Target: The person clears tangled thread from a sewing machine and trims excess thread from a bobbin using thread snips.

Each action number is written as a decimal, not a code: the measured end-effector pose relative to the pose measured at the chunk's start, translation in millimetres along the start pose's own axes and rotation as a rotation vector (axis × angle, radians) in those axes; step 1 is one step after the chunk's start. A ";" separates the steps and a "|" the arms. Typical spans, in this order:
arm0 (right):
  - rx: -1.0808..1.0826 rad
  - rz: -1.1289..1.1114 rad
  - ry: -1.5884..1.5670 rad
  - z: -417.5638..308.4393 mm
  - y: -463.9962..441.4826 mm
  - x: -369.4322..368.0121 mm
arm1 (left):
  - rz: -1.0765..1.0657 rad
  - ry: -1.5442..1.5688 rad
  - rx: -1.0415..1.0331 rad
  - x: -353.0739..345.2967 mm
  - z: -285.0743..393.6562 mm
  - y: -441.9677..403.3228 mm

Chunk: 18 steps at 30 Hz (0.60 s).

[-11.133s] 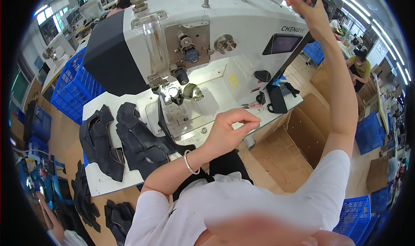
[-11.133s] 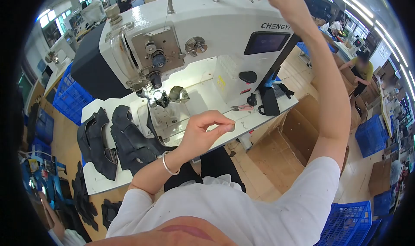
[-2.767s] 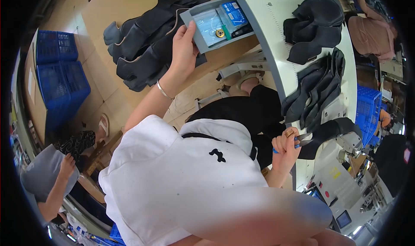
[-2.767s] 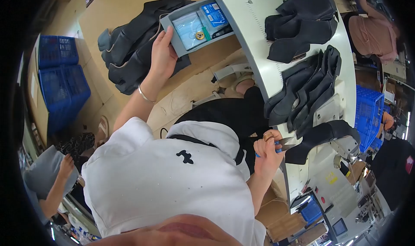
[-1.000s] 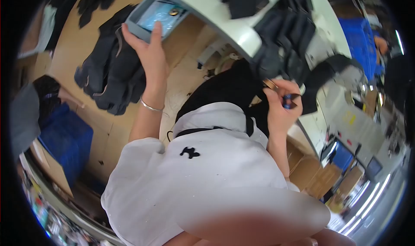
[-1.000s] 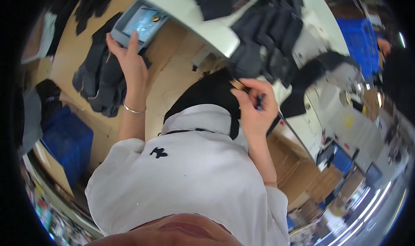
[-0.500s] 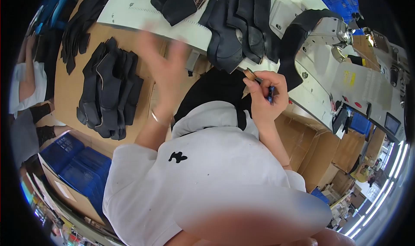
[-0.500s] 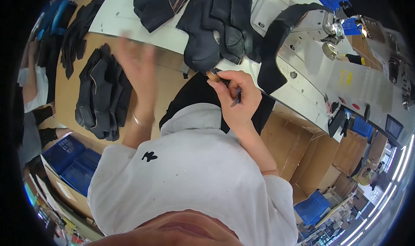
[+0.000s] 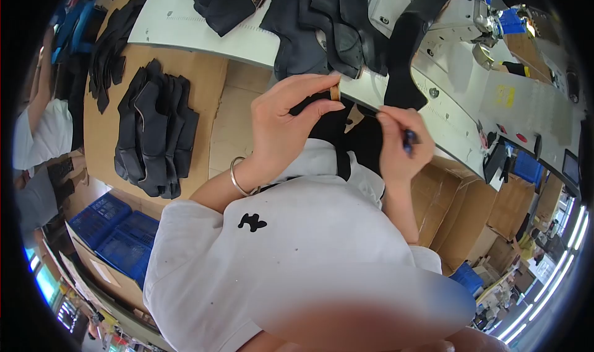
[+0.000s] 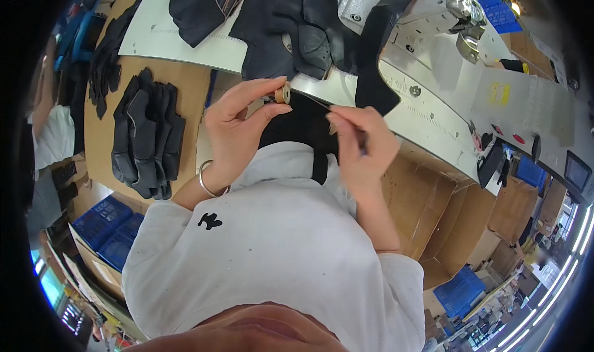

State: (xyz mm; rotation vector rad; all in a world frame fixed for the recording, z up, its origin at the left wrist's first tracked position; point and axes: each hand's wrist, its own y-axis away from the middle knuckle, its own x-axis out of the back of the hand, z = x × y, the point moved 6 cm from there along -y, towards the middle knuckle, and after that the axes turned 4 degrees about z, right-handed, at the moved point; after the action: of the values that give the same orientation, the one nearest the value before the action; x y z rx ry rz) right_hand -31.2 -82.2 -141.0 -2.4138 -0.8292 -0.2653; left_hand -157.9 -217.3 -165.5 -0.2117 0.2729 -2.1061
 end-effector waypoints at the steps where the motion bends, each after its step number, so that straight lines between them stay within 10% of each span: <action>1: 0.020 0.057 0.004 0.9 -1.4 10.3 | -0.007 -0.033 -0.022 -1.3 1.4 0.6; 15: -0.069 0.722 -1.047 99.0 4.0 300.0 | 0.017 -0.116 -0.105 -7.7 5.5 -4.3; 18: -0.075 1.195 -0.718 147.1 53.4 400.8 | -0.020 -0.156 -0.125 -10.0 7.5 -4.7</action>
State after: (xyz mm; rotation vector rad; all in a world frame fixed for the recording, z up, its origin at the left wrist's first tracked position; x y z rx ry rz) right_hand 318.0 169.1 -143.4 -2.6138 0.4870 1.0625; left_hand -154.6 -207.1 -157.4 -0.4526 0.3101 -2.0810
